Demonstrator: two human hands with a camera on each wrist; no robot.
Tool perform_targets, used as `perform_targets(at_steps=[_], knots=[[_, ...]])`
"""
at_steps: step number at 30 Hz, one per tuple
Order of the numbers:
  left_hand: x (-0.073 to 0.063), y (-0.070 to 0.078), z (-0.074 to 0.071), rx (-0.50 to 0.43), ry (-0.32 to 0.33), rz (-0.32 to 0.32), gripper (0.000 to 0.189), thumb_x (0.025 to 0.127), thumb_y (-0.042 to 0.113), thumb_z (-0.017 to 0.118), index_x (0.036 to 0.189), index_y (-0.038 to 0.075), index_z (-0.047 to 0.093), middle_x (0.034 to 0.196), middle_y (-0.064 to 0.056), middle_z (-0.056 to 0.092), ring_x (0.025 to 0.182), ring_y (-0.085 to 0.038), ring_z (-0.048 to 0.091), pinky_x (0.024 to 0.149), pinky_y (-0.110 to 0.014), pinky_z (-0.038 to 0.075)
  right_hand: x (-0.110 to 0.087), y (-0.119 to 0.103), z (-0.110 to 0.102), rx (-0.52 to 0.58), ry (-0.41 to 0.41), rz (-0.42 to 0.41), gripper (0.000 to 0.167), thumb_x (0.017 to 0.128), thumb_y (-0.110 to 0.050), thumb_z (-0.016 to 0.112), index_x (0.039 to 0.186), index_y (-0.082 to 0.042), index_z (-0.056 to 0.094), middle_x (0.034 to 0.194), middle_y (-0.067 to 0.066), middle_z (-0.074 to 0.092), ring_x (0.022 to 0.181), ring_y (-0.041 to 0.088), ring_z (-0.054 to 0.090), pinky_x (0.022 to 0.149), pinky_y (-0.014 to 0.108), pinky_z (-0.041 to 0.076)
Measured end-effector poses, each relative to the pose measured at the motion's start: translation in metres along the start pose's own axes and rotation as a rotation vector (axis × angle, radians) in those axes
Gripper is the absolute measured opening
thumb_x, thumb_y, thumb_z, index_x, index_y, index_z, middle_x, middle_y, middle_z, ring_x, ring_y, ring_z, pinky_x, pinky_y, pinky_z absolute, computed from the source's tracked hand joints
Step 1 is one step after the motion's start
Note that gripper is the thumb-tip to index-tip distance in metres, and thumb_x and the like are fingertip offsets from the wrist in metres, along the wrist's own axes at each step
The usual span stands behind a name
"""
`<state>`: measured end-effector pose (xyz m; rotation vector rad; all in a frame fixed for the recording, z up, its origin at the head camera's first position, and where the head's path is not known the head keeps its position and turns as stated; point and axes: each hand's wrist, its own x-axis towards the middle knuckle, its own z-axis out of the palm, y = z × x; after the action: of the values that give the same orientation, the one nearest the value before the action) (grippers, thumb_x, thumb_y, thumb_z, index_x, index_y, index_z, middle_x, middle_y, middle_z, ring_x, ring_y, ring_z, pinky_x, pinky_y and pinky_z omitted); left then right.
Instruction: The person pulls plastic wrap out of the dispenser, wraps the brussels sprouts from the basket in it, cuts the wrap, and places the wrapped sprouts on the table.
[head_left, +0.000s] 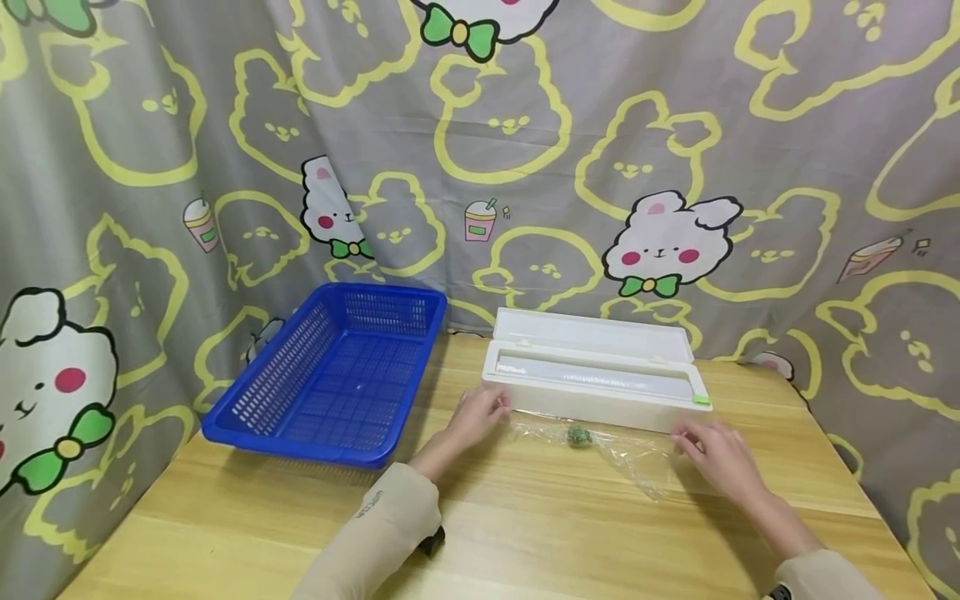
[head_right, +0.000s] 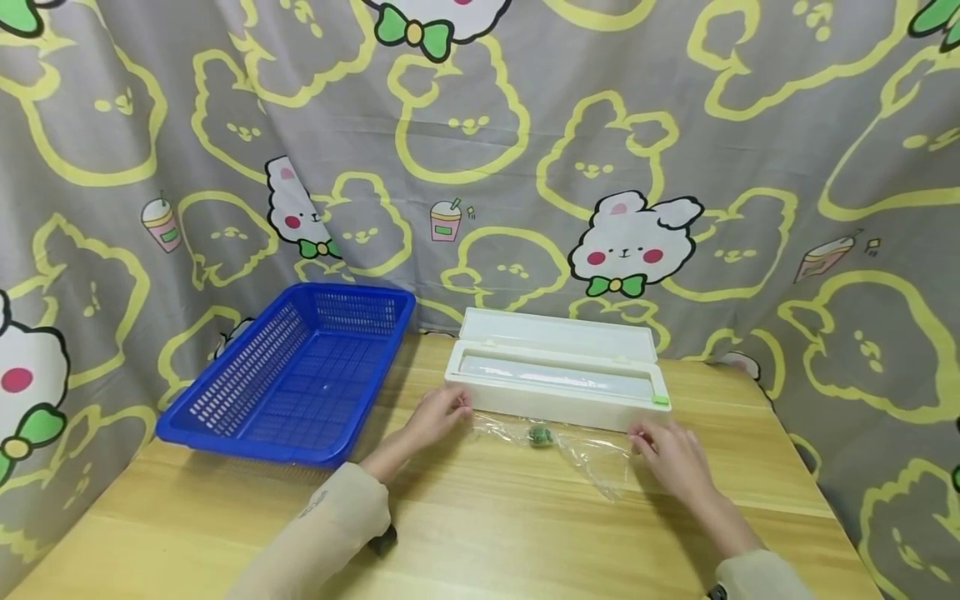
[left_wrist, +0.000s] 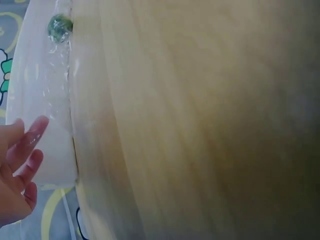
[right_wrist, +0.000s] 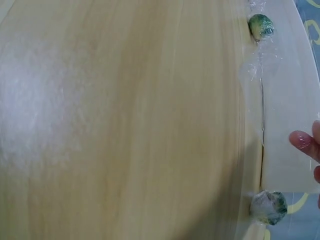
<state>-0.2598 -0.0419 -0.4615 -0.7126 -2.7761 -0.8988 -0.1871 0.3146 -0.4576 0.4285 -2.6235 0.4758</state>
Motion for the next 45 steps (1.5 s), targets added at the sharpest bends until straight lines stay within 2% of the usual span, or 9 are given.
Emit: perform_targets(at_steps=[10,14,19,21,24,27,31,35,45], knots=[[0.004,0.004,0.008,0.175,-0.038,-0.052,0.007,0.079,0.009,0.063,0.075,0.015,0.061,0.07,0.005,0.062,0.07,-0.012,0.056,0.073,-0.034,0.039,0.001,-0.001,0.01,0.051,-0.228,0.141,0.005,0.078,-0.014,0.067,0.076,-0.017,0.063,0.066,-0.004,0.062,0.061,0.011,0.053,0.049,0.029,0.037],[0.005,0.006,0.011,0.302,-0.053,-0.032,0.008,0.077,0.015,0.068,0.07,0.017,0.065,0.067,0.008,0.063,0.067,-0.01,0.057,0.067,-0.031,0.042,0.003,-0.001,0.014,0.023,-0.255,0.176,0.005,0.076,-0.017,0.067,0.075,-0.017,0.062,0.068,-0.003,0.061,0.061,0.012,0.052,0.049,0.031,0.038],[0.011,0.006,0.016,0.378,-0.097,-0.013,0.011,0.072,0.013,0.071,0.064,0.021,0.067,0.066,0.01,0.063,0.068,-0.011,0.06,0.063,-0.031,0.045,0.002,0.0,0.018,-0.035,-0.241,0.16,0.009,0.073,-0.017,0.068,0.069,-0.018,0.061,0.065,-0.004,0.056,0.059,0.014,0.048,0.049,0.032,0.037],[0.015,-0.003,0.025,0.388,-0.09,0.02,0.015,0.07,0.012,0.069,0.06,0.022,0.065,0.062,0.011,0.061,0.063,-0.01,0.058,0.059,-0.031,0.045,0.002,0.001,0.019,-0.057,-0.244,0.141,0.009,0.073,-0.017,0.069,0.068,-0.018,0.062,0.065,-0.005,0.056,0.06,0.016,0.048,0.049,0.033,0.037],[0.016,-0.005,0.029,0.39,-0.087,0.039,0.018,0.067,0.007,0.065,0.056,0.021,0.062,0.057,0.01,0.058,0.058,-0.01,0.055,0.055,-0.029,0.045,0.0,0.002,0.02,-0.084,-0.254,0.119,0.008,0.073,-0.018,0.071,0.069,-0.019,0.064,0.067,-0.005,0.059,0.062,0.019,0.052,0.052,0.036,0.039],[0.014,-0.001,0.028,0.387,-0.05,0.066,0.019,0.065,0.004,0.062,0.055,0.019,0.059,0.055,0.009,0.056,0.055,-0.01,0.052,0.052,-0.028,0.042,0.0,0.002,0.022,-0.101,-0.264,0.1,0.008,0.073,-0.018,0.073,0.07,-0.019,0.065,0.071,-0.004,0.06,0.065,0.021,0.054,0.056,0.039,0.041],[0.007,0.011,0.02,0.411,-0.037,0.054,0.018,0.067,0.002,0.063,0.058,0.017,0.056,0.057,0.007,0.055,0.056,-0.011,0.052,0.052,-0.026,0.039,0.001,0.003,0.024,-0.118,-0.249,0.064,0.009,0.073,-0.016,0.074,0.069,-0.019,0.066,0.072,-0.004,0.058,0.063,0.02,0.054,0.056,0.038,0.041],[0.006,0.013,0.019,0.429,-0.061,0.027,0.018,0.067,0.003,0.065,0.059,0.018,0.061,0.06,0.008,0.059,0.06,-0.011,0.055,0.055,-0.026,0.04,0.003,0.004,0.025,-0.124,-0.229,0.038,0.006,0.072,-0.014,0.074,0.071,-0.014,0.069,0.072,-0.002,0.057,0.063,0.021,0.056,0.054,0.037,0.042],[0.01,0.012,0.014,0.354,-0.188,-0.042,0.013,0.071,0.013,0.073,0.065,0.023,0.069,0.075,0.012,0.066,0.077,-0.011,0.059,0.07,-0.035,0.044,0.004,0.008,0.025,-0.143,-0.195,0.043,0.006,0.072,-0.012,0.073,0.071,-0.015,0.068,0.07,-0.003,0.058,0.061,0.024,0.058,0.049,0.035,0.041]])
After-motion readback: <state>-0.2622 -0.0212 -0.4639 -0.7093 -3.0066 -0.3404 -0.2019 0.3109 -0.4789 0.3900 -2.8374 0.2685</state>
